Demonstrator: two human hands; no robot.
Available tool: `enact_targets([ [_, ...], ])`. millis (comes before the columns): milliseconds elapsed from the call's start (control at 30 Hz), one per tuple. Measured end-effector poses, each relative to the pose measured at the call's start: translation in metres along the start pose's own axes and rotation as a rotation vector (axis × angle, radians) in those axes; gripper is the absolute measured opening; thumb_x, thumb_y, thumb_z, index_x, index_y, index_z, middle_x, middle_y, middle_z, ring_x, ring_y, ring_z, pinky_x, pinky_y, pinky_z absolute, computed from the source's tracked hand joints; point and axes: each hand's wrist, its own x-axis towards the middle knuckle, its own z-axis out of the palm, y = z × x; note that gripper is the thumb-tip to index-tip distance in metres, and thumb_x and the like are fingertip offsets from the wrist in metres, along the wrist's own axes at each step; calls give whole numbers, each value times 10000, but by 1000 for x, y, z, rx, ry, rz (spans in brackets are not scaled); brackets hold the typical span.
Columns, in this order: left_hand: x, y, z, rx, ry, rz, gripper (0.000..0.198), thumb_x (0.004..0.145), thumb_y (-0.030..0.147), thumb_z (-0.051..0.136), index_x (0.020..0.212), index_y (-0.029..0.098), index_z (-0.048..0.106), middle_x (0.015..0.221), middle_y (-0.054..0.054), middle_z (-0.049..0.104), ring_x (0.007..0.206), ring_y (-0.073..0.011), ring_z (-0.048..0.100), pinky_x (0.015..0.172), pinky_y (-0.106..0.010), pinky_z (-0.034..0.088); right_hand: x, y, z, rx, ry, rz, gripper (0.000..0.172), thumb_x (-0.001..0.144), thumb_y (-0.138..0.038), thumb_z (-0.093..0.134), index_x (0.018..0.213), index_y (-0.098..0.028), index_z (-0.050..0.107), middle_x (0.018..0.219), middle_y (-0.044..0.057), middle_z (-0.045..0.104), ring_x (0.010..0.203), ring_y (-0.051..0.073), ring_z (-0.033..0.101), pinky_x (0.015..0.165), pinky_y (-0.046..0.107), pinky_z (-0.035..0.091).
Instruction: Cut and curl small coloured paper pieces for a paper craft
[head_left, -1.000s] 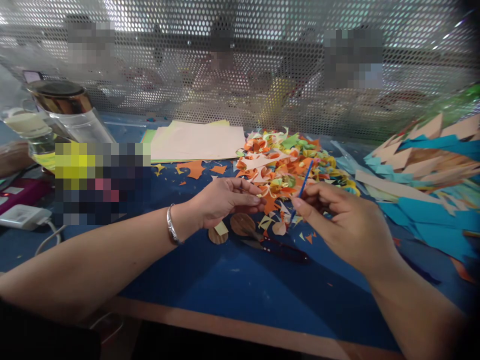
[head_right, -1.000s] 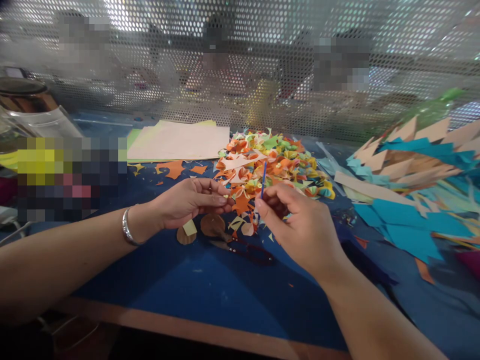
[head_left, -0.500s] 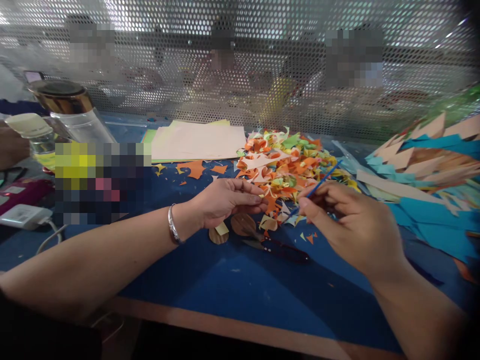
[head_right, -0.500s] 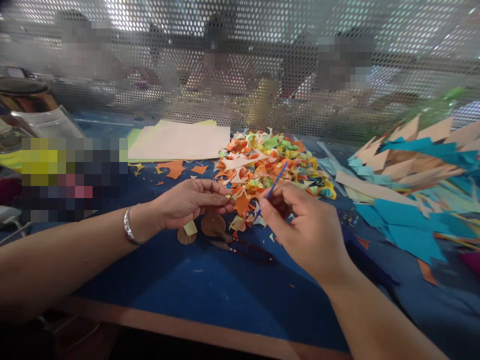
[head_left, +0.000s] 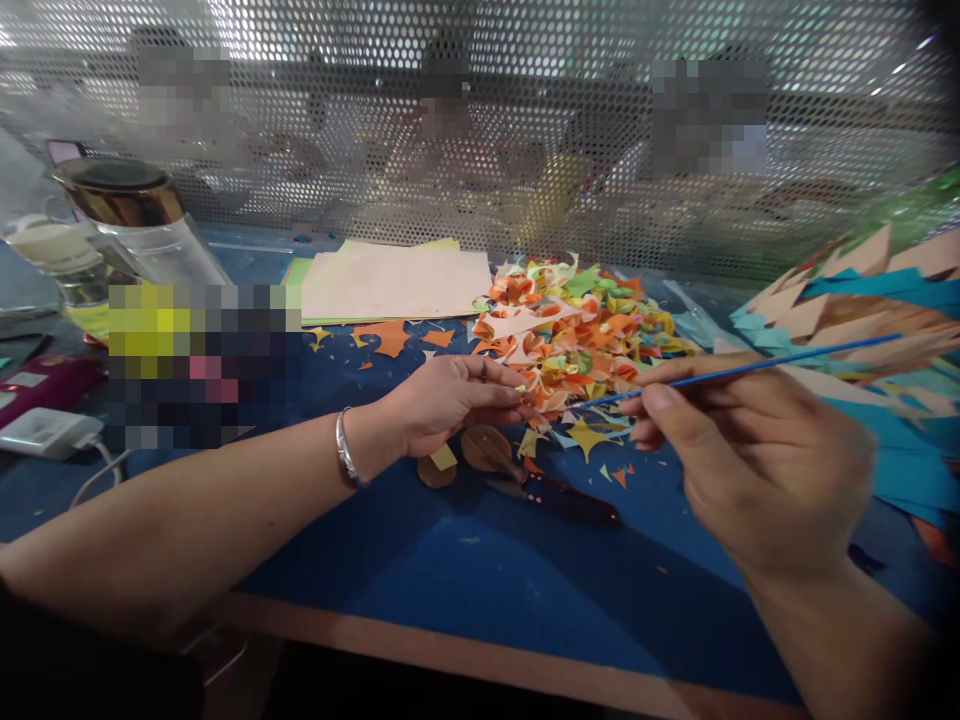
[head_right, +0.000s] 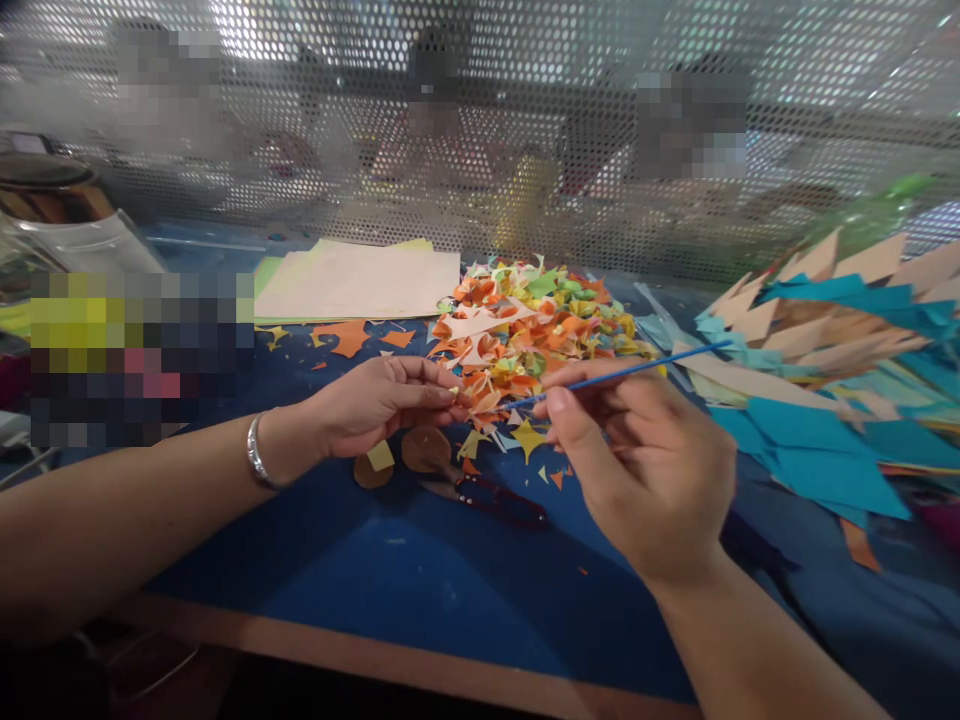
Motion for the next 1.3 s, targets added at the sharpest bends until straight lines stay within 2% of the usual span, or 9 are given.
enact_targets([
  [100, -1, 2, 1, -26, -11, 26, 131, 886, 1, 694, 803, 99, 671, 801, -49, 763, 748, -108, 760, 798, -223, 572, 5, 4, 1, -80, -74, -27, 130, 913, -326, 720, 847, -217, 749, 740, 15, 750, 511, 134, 669, 507, 241, 572],
  [200, -3, 2, 2, -31, -76, 47, 120, 893, 4, 687, 816, 95, 667, 783, -58, 766, 745, -105, 760, 791, -214, 569, 7, 9, 2, -93, -104, -63, 155, 910, -342, 716, 807, -228, 737, 736, -1, 745, 516, 130, 679, 503, 231, 565],
  [400, -9, -6, 8, -18, -190, -42, 105, 875, 6, 708, 852, 108, 701, 844, -67, 786, 759, -117, 762, 840, -262, 585, 3, 5, 1, -55, -97, -79, 103, 918, -342, 729, 871, -254, 758, 728, -28, 749, 498, 103, 672, 472, 181, 550],
  [533, -4, -8, 7, 0, -160, -31, 114, 879, -8, 698, 840, 97, 721, 824, -72, 782, 731, -109, 751, 820, -256, 583, 1, -1, 1, -3, -61, -67, 93, 913, -328, 743, 860, -256, 766, 750, -22, 753, 492, 99, 671, 434, 177, 544],
  [700, 3, -5, 2, -17, -66, 3, 121, 877, -25, 680, 825, 81, 710, 773, -61, 766, 710, -102, 747, 802, -240, 581, -1, -1, 3, 74, 20, -31, 60, 905, -306, 767, 909, -249, 785, 741, -12, 759, 475, 112, 661, 412, 206, 550],
  [900, 1, -3, 4, 11, -17, 3, 147, 882, -41, 650, 805, 77, 694, 733, -55, 748, 673, -95, 732, 761, -227, 574, -3, 2, 2, 71, 37, -37, 82, 924, -310, 760, 903, -234, 783, 759, 4, 764, 492, 121, 663, 423, 234, 550],
  [1100, -1, -3, 7, -10, -23, -15, 204, 911, -65, 597, 791, 81, 675, 729, -63, 756, 675, -89, 743, 691, -171, 574, -2, -1, 2, 90, 41, -41, 66, 918, -292, 766, 923, -228, 778, 733, -2, 756, 475, 122, 662, 409, 232, 547],
  [1300, 1, -2, 7, -44, -30, -26, 215, 917, -75, 586, 804, 76, 689, 726, -66, 763, 661, -87, 748, 694, -162, 591, -1, -1, 2, 68, 28, -65, 54, 926, -278, 760, 907, -231, 775, 745, -9, 762, 483, 112, 670, 423, 217, 549],
])
